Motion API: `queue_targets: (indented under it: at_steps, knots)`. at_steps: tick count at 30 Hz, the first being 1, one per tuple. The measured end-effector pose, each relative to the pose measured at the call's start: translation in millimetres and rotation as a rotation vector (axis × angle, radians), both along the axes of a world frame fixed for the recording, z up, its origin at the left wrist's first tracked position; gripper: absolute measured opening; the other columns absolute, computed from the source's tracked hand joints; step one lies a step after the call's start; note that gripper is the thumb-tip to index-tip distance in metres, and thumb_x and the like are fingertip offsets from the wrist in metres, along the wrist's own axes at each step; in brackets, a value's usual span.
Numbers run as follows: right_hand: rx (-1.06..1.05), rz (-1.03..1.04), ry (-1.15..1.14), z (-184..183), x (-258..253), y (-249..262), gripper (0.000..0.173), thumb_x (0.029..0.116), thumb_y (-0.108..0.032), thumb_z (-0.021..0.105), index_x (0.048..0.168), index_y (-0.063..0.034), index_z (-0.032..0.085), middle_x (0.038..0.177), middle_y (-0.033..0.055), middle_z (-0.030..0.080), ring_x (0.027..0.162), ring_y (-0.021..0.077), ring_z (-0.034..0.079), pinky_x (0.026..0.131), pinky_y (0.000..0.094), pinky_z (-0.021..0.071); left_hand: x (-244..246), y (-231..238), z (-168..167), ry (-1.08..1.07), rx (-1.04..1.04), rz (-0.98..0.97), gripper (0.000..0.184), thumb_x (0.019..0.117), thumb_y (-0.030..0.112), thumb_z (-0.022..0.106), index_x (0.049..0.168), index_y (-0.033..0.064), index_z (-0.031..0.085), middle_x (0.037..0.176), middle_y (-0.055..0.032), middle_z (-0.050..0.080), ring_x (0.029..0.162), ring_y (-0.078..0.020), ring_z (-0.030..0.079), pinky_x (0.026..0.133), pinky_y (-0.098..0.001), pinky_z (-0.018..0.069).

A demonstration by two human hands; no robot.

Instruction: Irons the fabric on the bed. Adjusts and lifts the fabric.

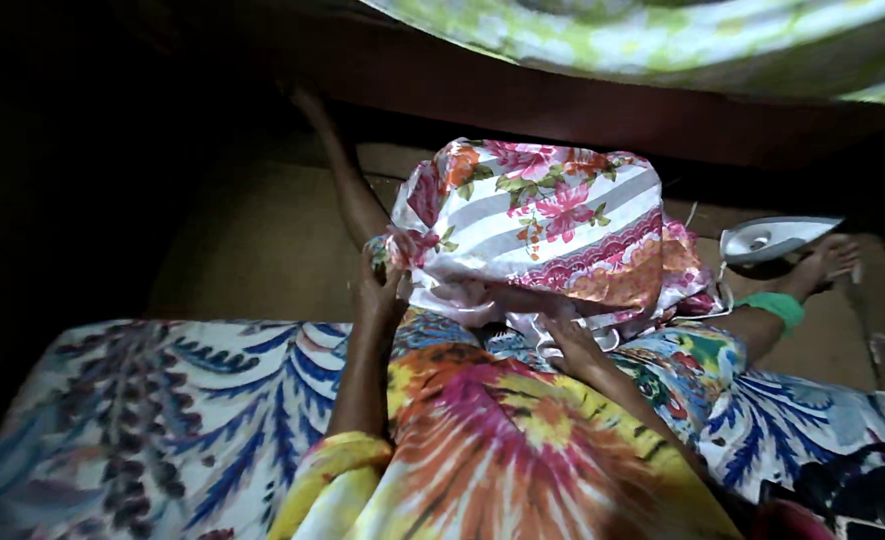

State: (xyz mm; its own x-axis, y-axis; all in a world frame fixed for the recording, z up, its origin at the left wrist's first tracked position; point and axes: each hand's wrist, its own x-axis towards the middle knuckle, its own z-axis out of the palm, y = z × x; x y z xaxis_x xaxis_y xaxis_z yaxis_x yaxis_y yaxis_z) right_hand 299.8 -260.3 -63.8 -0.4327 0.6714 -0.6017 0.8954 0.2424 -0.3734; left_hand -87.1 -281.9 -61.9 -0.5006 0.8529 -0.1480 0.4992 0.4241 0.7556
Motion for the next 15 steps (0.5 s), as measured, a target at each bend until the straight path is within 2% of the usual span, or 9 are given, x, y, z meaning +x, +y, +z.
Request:
queue_targets:
  at_steps: [1, 2, 4, 5, 8, 10, 11, 13, 15]
  knots:
    - [-0.026, -0.001, -0.057, -4, -1, 0, 0.085, 0.0929, -0.021, 0.073, 0.163, -0.0113, 0.026, 0.152, 0.0267, 0.046, 0.14, 0.0466, 0.043, 0.115, 0.0645, 0.0316, 0, -4, -4, -0.037, -0.068, 0.009, 0.079, 0.0985, 0.044, 0.066, 0.159, 0.0071, 0.029, 0.148, -0.0274, 0.049, 0.132, -0.0451, 0.052, 0.107, -0.0645, 0.0423]
    - [-0.044, -0.002, -0.101, -6, -2, 0, 0.077, 0.0943, -0.02, 0.071, 0.16, -0.0081, 0.033, 0.145, 0.0259, 0.054, 0.136, 0.0453, 0.049, 0.115, 0.0637, 0.0339, -1, -6, -11, -0.058, -0.121, 0.002, 0.084, 0.0959, 0.045, 0.069, 0.16, 0.0077, 0.028, 0.147, -0.0277, 0.049, 0.131, -0.0452, 0.053, 0.106, -0.0648, 0.0434]
    - [-0.092, 0.017, -0.173, -7, -1, 4, 0.041, 0.0975, -0.016, 0.064, 0.136, -0.0006, 0.061, 0.129, 0.0273, 0.065, 0.125, 0.0462, 0.058, 0.108, 0.0657, 0.0394, 1, -7, -21, -0.026, -0.162, -0.048, 0.083, 0.0943, 0.042, 0.071, 0.158, 0.0042, 0.032, 0.152, -0.0281, 0.044, 0.136, -0.0454, 0.047, 0.109, -0.0646, 0.0402]
    - [-0.131, 0.037, -0.216, -5, -3, 7, 0.031, 0.0995, -0.016, 0.06, 0.126, 0.0003, 0.067, 0.126, 0.0269, 0.066, 0.124, 0.0458, 0.059, 0.106, 0.0651, 0.0421, 1, -7, -23, 0.007, -0.147, -0.068, 0.078, 0.0945, 0.039, 0.071, 0.155, 0.0025, 0.036, 0.151, -0.0283, 0.044, 0.136, -0.0451, 0.047, 0.109, -0.0641, 0.0402]
    - [-0.163, 0.049, -0.239, -4, -3, 9, 0.026, 0.1002, -0.016, 0.058, 0.115, 0.0013, 0.071, 0.122, 0.0266, 0.067, 0.122, 0.0446, 0.06, 0.102, 0.0645, 0.045, 0, -6, -23, 0.059, -0.057, -0.083, 0.052, 0.0968, 0.03, 0.069, 0.137, -0.0002, 0.056, 0.136, -0.0258, 0.056, 0.123, -0.0409, 0.058, 0.102, -0.0605, 0.0476]
    - [-0.146, 0.03, -0.169, -5, 2, 8, 0.027, 0.1007, -0.018, 0.059, 0.114, 0.0016, 0.072, 0.122, 0.026, 0.068, 0.122, 0.0435, 0.061, 0.104, 0.0631, 0.0445, -4, -4, -25, 0.101, 0.004, -0.098, 0.033, 0.1007, 0.024, 0.063, 0.119, -0.003, 0.064, 0.128, -0.0247, 0.061, 0.112, -0.0393, 0.062, 0.096, -0.0596, 0.0508]
    - [-0.141, 0.008, -0.109, -4, 5, 8, 0.029, 0.1013, -0.019, 0.059, 0.116, 0.0029, 0.071, 0.124, 0.0261, 0.067, 0.123, 0.043, 0.06, 0.106, 0.0617, 0.0434, -7, -3, -27, 0.099, 0.029, -0.1, 0.03, 0.1027, 0.023, 0.061, 0.114, -0.0045, 0.065, 0.126, -0.0253, 0.061, 0.109, -0.04, 0.063, 0.094, -0.0603, 0.051]
    - [-0.121, -0.077, 0.041, 3, 13, 8, 0.029, 0.1003, -0.017, 0.063, 0.116, 0.0062, 0.07, 0.123, 0.027, 0.065, 0.122, 0.0419, 0.06, 0.109, 0.0578, 0.0428, -11, -2, -27, 0.004, 0.063, -0.063, 0.032, 0.1057, 0.023, 0.055, 0.118, -0.006, 0.063, 0.117, -0.0254, 0.065, 0.102, -0.0385, 0.065, 0.091, -0.0591, 0.0524]
    - [-0.065, -0.208, 0.214, 16, 24, 6, 0.025, 0.0963, -0.009, 0.067, 0.113, 0.0095, 0.069, 0.119, 0.0279, 0.067, 0.116, 0.0399, 0.063, 0.106, 0.0551, 0.0452, -13, 0, -18, -0.209, 0.13, 0.029, 0.034, 0.1072, 0.022, 0.052, 0.124, -0.0071, 0.057, 0.107, -0.0233, 0.065, 0.092, -0.0299, 0.064, 0.085, -0.0509, 0.0537]
